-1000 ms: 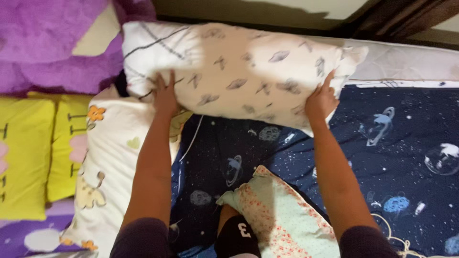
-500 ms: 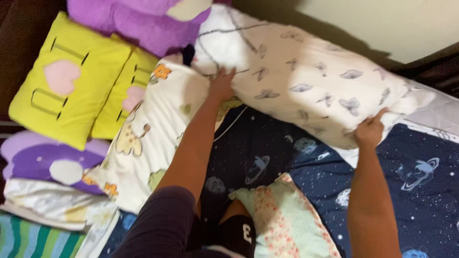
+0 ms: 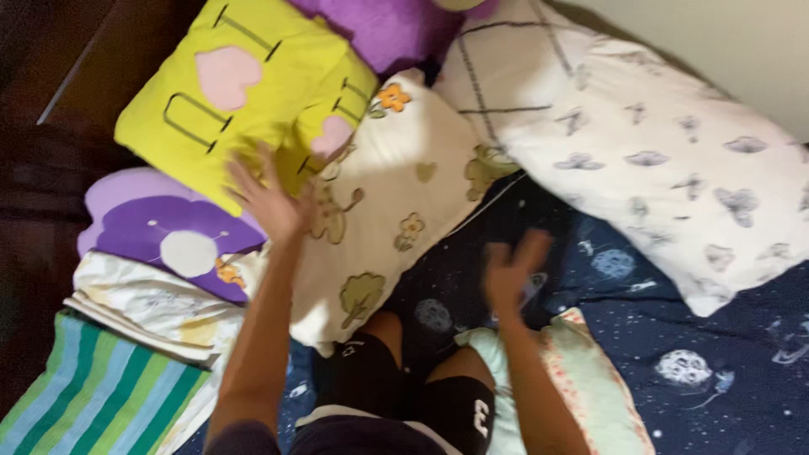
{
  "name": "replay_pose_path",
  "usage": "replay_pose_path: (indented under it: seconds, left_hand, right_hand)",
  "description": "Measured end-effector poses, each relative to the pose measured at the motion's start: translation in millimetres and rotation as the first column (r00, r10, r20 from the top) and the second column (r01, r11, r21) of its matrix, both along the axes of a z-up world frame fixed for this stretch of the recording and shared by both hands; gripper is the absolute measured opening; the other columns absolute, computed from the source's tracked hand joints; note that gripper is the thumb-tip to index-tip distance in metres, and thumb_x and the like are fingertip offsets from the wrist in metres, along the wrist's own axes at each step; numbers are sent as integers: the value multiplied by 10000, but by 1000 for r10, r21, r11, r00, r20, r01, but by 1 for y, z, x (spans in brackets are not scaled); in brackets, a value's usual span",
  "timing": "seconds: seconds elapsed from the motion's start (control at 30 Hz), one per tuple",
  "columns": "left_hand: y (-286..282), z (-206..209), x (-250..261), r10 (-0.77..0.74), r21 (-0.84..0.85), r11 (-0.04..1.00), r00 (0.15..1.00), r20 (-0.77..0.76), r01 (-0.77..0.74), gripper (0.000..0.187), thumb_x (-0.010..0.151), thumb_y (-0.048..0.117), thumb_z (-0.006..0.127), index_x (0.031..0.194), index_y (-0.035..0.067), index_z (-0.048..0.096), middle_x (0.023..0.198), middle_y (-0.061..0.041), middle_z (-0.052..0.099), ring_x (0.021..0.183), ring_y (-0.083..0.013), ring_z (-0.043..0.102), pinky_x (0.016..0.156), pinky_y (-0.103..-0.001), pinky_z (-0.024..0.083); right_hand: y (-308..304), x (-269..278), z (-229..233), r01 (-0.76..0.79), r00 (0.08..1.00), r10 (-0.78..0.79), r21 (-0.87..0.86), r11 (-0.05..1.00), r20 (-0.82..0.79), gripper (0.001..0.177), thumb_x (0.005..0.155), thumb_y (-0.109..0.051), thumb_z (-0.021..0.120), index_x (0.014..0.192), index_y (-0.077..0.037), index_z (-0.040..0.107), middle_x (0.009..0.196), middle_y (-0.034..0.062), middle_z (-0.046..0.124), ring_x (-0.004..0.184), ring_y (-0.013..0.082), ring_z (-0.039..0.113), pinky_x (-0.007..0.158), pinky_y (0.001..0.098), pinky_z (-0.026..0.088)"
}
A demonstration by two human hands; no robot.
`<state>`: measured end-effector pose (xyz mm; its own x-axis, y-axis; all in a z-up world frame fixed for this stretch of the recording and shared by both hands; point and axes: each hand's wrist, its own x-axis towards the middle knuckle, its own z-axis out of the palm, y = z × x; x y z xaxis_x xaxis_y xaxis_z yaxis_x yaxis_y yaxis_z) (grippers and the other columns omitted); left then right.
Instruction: The person folds a striped towel and places it on the bed, then arranges several pillows and a blanket. The person then picks up a portable vacuum and a tangled cord, coils the cord, and places both items on a nearby storage unit.
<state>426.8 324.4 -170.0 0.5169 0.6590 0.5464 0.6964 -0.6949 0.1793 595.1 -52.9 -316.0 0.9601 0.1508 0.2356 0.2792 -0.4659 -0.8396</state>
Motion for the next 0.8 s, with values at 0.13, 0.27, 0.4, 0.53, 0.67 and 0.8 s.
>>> replay_pose_path:
  seconds: [0.13, 0.27, 0.4, 0.53, 0.67, 0.8]
  left_hand:
    - [94, 19, -28, 143, -111, 982, 984, -103, -155, 1024, 687, 325, 904, 1571, 115, 432, 1423, -358, 381, 1339, -513, 334, 1001, -708, 278]
    - [127, 20, -35, 61, -81, 995, 995, 85, -54, 758, 814, 175, 815, 1528, 199, 563, 1194, -172, 532, 1157, -395, 502, 974, -542, 414]
    - [131, 21, -44, -31, 176, 984, 947, 320, -27, 639, 842, 79, 805, 1454, 202, 669, 1053, -132, 513, 1048, -337, 523, 913, -467, 416]
    - [136, 9, -41, 30, 231, 972, 996, 82, -48, 702, 722, 56, 756, 1405, 207, 702, 1046, -135, 531, 963, -328, 504, 816, -450, 375]
    - [150, -6, -25, 39, 79, 996, 999, -4, -38, 666, 674, 70, 757, 1322, 214, 716, 1008, -146, 535, 942, -352, 509, 815, -458, 379]
    - [150, -16, -38, 6, 76, 997, 998, 54, -10, 650, 723, 75, 786, 1348, 241, 727, 1107, -104, 556, 1014, -310, 525, 847, -433, 383]
  right_hand:
    - [100, -92, 24, -329, 943, 330, -28, 944, 46, 853, 940, -262, 719, 1595, 37, 260, 1674, 294, 198, 1575, 449, 200, 1295, 479, 193]
    - [138, -127, 40, -434, 899, 434, 18, 901, -63, 889, 927, -304, 736, 1601, 18, 253, 1667, 327, 199, 1551, 477, 213, 1244, 483, 246]
    - [138, -136, 33, -392, 914, 386, -30, 919, -122, 884, 924, -332, 730, 1588, 22, 265, 1645, 316, 244, 1527, 458, 243, 1217, 489, 263]
    - [126, -146, 20, -334, 939, 329, -44, 941, -100, 815, 993, -360, 678, 1577, 37, 271, 1606, 298, 318, 1501, 435, 323, 1225, 474, 295]
    - [127, -150, 15, -338, 929, 325, -50, 940, -178, 767, 1006, -372, 625, 1569, 34, 299, 1584, 301, 347, 1465, 433, 373, 1183, 444, 342]
    - [124, -168, 18, -324, 935, 299, -119, 938, -188, 759, 1005, -380, 624, 1567, 29, 321, 1583, 309, 345, 1457, 448, 378, 1183, 450, 349]
